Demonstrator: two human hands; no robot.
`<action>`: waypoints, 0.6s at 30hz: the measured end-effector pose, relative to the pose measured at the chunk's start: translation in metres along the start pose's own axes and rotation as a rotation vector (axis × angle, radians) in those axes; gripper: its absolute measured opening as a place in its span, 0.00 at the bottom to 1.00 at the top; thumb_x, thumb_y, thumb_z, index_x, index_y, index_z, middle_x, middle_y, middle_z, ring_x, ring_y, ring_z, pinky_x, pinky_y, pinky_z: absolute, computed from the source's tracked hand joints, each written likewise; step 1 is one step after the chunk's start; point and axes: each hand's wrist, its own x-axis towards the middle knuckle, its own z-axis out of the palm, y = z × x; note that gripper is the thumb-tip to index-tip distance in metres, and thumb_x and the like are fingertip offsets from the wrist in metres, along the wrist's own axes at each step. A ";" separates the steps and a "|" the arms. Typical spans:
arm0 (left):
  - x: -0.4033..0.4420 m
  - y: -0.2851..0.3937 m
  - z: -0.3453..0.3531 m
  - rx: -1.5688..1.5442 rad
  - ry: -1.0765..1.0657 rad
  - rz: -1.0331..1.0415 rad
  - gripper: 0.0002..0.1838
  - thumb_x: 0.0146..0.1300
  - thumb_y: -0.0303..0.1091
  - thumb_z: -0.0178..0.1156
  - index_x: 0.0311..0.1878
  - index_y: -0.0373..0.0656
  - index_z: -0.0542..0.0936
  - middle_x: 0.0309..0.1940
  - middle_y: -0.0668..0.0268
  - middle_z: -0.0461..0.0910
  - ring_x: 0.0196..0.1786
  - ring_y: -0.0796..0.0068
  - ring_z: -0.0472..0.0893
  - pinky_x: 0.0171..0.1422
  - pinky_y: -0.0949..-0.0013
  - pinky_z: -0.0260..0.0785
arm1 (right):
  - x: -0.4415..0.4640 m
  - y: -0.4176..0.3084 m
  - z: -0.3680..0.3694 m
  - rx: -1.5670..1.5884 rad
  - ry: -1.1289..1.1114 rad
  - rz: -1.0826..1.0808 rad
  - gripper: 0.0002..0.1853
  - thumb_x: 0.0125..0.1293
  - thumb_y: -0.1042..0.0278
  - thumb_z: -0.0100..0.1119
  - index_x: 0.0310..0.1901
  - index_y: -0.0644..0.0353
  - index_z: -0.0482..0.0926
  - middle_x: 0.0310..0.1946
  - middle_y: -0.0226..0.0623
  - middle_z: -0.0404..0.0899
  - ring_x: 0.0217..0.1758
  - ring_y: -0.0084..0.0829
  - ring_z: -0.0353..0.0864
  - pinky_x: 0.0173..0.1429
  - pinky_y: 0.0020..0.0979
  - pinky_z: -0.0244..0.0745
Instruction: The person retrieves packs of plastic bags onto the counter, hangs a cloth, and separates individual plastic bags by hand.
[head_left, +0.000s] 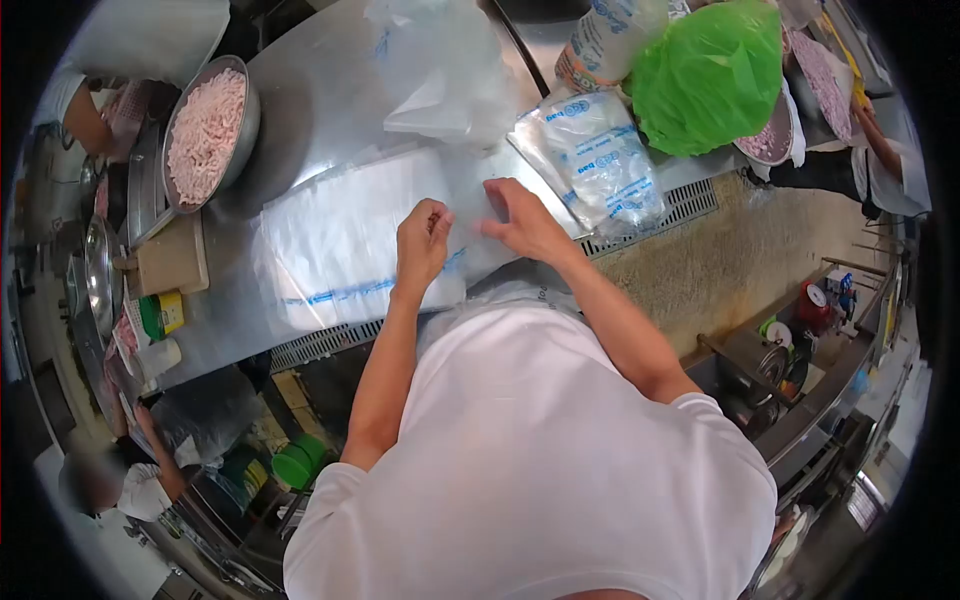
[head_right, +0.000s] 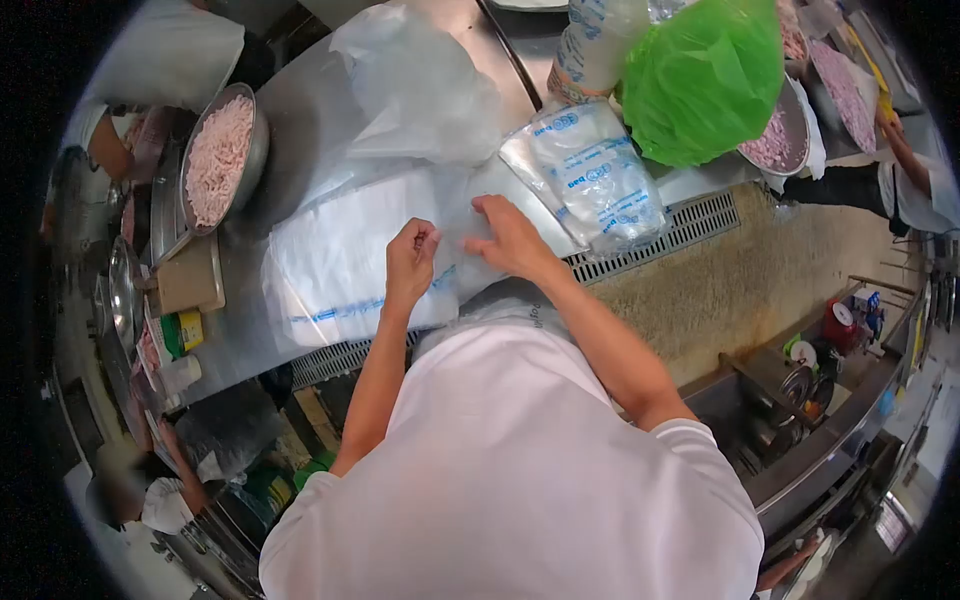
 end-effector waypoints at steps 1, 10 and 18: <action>-0.002 0.004 -0.004 0.024 0.007 0.004 0.07 0.66 0.30 0.62 0.39 0.35 0.78 0.25 0.61 0.77 0.27 0.74 0.74 0.34 0.67 0.69 | 0.002 -0.002 0.002 0.057 -0.065 0.044 0.10 0.56 0.69 0.69 0.34 0.65 0.80 0.24 0.36 0.79 0.30 0.35 0.79 0.38 0.32 0.74; -0.010 0.063 -0.012 -0.695 -0.112 -0.315 0.17 0.69 0.40 0.59 0.46 0.32 0.77 0.44 0.55 0.82 0.45 0.65 0.81 0.52 0.67 0.73 | 0.006 -0.052 -0.022 0.350 -0.358 0.216 0.15 0.55 0.72 0.70 0.22 0.60 0.69 0.20 0.24 0.69 0.26 0.17 0.66 0.29 0.26 0.64; 0.018 0.148 -0.107 -0.890 -0.639 -0.134 0.18 0.74 0.43 0.50 0.36 0.36 0.76 0.32 0.59 0.81 0.31 0.72 0.78 0.43 0.69 0.72 | 0.067 -0.097 -0.145 0.930 0.290 0.029 0.15 0.59 0.70 0.71 0.33 0.55 0.69 0.28 0.24 0.71 0.30 0.21 0.73 0.34 0.25 0.69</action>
